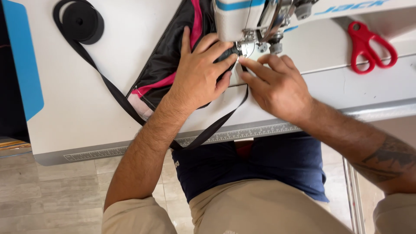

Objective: Sewing a black and pink bag using an industrial sewing machine, including attaching straps and trimming excess material with scissors.

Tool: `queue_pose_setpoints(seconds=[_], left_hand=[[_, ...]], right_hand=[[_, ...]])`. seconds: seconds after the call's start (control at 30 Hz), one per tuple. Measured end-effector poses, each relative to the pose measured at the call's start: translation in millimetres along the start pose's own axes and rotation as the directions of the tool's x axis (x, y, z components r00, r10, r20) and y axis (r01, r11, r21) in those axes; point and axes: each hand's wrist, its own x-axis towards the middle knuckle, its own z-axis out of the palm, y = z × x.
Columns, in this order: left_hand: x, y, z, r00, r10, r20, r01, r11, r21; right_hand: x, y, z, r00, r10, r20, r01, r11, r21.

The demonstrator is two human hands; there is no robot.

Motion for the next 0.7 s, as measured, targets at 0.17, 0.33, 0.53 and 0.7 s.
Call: queue_pose_setpoints(seconds=[0.17,0.33,0.53,0.7], left_hand=[[-1,11,-8,0.995,-0.050,0.081,0.047,0.998,0.046],[4,22,-14,0.957,-0.136,0.255,0.094,0.981,0.169],[2,38,-18,0.921,-0.210,0.329,0.155,0.970,0.188],[4,38,-18,0.936,-0.203,0.287,0.141,0.964,0.224]], right_hand=[[-5,-3,-6,0.996,-0.043,-0.077,0.046,0.998,0.036],[-4,-3,-20,0.987,-0.119,-0.110,0.115,0.993,-0.039],[-25,-26,-27,0.999,-0.018,0.033,0.018,1.000,0.000],[-35,-66,-28,0.999,0.041,-0.030,-0.039,0.996,0.082]])
